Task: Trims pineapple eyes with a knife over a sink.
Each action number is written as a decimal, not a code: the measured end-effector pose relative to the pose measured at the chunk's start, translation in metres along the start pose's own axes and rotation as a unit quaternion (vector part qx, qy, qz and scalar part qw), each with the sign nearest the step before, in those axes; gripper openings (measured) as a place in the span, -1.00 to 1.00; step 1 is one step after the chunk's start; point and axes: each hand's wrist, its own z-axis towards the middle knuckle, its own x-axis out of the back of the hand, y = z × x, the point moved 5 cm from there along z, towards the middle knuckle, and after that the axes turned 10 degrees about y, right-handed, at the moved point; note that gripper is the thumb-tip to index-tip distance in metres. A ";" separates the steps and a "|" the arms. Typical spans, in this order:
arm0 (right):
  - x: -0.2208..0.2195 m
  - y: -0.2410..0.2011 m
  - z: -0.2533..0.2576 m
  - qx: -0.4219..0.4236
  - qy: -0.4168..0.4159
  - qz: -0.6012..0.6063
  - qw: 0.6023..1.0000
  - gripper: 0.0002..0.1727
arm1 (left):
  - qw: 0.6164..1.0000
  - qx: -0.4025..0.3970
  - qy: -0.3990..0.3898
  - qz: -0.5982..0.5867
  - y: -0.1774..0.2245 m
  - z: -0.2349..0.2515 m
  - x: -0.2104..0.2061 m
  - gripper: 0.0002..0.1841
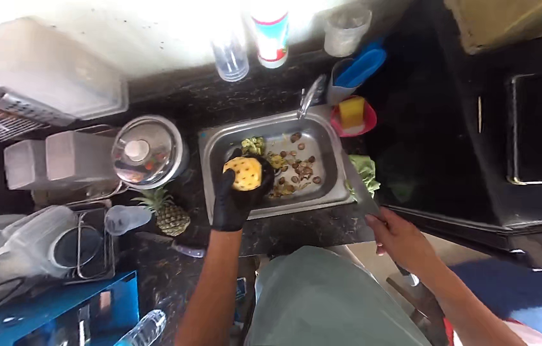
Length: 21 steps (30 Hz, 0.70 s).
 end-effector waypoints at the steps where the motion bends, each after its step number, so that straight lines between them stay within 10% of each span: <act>1: -0.001 -0.022 -0.006 0.043 0.005 0.005 0.999 -0.51 | 1.000 -0.005 -0.024 0.006 -0.002 0.003 -0.003 -0.25; 7: -0.013 -0.106 -0.033 0.282 0.027 0.009 0.959 -0.55 | 0.995 0.016 -0.092 -0.033 -0.001 -0.005 -0.028 -0.34; 21: -0.033 -0.136 -0.049 0.344 0.012 -0.060 0.937 -0.60 | 0.998 -0.020 -0.019 -0.057 0.010 -0.020 -0.019 -0.55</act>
